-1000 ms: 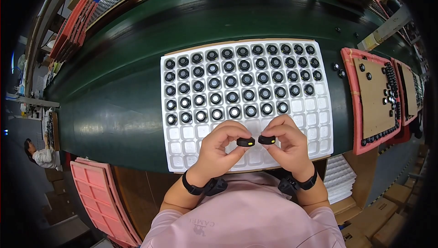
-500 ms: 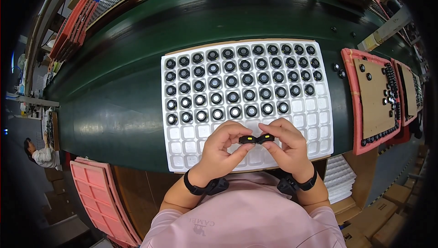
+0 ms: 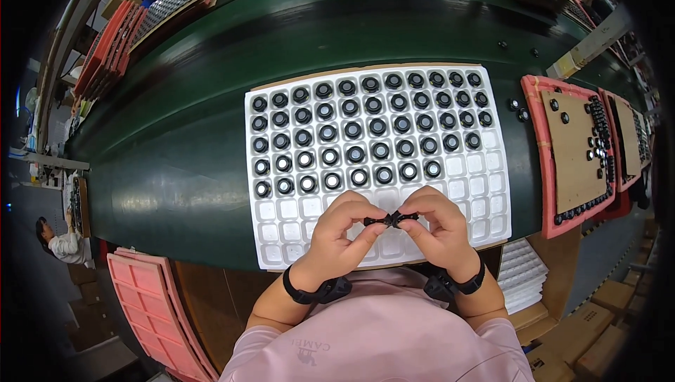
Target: Sorting small electronic components from a bulk tray and placing them into a white grid-like organizer tray on an assembly line.
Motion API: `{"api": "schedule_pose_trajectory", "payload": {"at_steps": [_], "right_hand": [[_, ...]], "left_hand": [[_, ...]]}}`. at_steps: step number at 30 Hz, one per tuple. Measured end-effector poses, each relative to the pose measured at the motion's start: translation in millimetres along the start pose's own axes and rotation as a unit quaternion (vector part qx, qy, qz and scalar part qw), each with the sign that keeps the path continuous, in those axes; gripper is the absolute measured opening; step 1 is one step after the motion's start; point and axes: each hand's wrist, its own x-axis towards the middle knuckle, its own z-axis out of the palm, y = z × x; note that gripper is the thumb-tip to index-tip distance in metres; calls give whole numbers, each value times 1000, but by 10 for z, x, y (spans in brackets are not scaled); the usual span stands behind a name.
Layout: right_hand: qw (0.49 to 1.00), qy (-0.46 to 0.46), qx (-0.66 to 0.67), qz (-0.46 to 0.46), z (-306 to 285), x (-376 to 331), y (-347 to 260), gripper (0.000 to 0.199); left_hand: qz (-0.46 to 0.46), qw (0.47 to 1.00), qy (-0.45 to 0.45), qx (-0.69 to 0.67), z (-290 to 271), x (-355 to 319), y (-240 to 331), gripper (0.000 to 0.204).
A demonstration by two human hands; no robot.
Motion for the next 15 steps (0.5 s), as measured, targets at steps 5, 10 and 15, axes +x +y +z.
{"api": "schedule_pose_trajectory", "payload": {"at_steps": [5,10,15], "right_hand": [[1000,-3,18,24,-5,-4,-3,18],[998,-57,-31,28,-154,21,-109,21],[985,-7,-164,45,-595,141,-176,24]], "left_hand": [[-6,1000,-4,-18,2,21,2,22],[-24,999,-9,-42,48,50,-13,22],[-67,994,-8,-92,43,77,2,25]]}}
